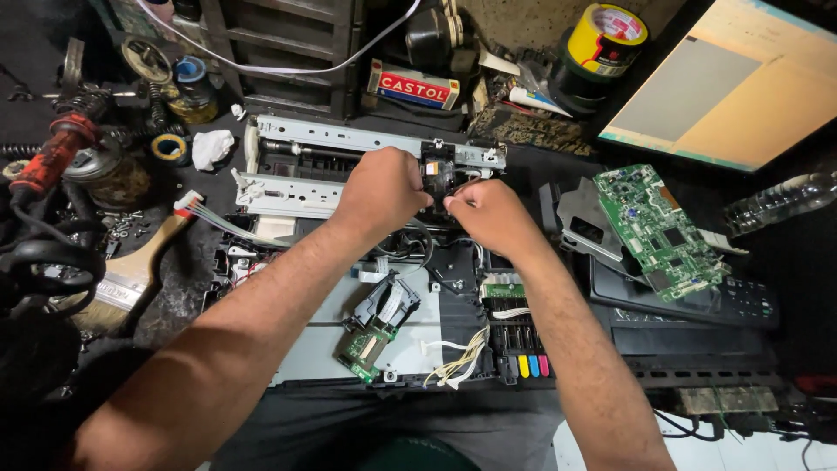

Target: Disassembling a printer to remove the print head assembly and internal electronic components.

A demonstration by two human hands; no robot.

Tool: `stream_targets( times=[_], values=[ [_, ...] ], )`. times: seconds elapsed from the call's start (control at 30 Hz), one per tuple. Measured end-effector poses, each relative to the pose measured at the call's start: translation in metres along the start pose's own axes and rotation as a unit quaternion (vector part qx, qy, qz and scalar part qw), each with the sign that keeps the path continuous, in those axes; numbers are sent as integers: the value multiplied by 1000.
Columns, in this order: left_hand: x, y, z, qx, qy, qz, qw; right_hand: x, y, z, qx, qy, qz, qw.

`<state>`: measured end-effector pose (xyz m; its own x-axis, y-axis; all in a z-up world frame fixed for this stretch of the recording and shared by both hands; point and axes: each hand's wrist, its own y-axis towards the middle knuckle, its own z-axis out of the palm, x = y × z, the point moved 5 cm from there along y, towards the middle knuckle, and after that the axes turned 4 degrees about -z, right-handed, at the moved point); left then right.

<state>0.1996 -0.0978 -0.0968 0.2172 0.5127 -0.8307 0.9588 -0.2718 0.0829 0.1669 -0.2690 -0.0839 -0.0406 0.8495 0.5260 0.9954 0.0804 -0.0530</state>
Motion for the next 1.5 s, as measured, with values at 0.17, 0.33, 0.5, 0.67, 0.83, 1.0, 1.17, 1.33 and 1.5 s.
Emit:
stream_targets(
  times=[0.17,0.33,0.5,0.67,0.83,1.0,1.17,1.33,1.5],
  values=[
    [3,1,4,-6,45,-10,999,-15,14,4,-2,-9,4,1000],
    [-5,-8,-1,-13,50,-9,999,-11,9,-3,-26,-9,12,1000],
    [-9,-9,-5,10,64,-23,998,3,-10,-15,-13,-12,20,1000],
    [-19,-21,-15,41,118,-26,992,10,-37,-48,-19,-28,27,999],
    [-13,-25,-27,84,143,-35,985,-3,-89,-73,-65,2,40,997],
    [-55,-88,-77,84,145,-58,984,-43,-158,-82,-75,3,113,991],
    [-34,-178,-113,-199,109,82,970,-95,-221,-53,-213,172,118,954],
    [17,-260,-89,-328,111,34,938,-127,-236,-4,-343,215,28,914],
    [62,-286,-51,-355,-155,-86,918,-94,-230,33,-417,278,-35,865]
  ],
)
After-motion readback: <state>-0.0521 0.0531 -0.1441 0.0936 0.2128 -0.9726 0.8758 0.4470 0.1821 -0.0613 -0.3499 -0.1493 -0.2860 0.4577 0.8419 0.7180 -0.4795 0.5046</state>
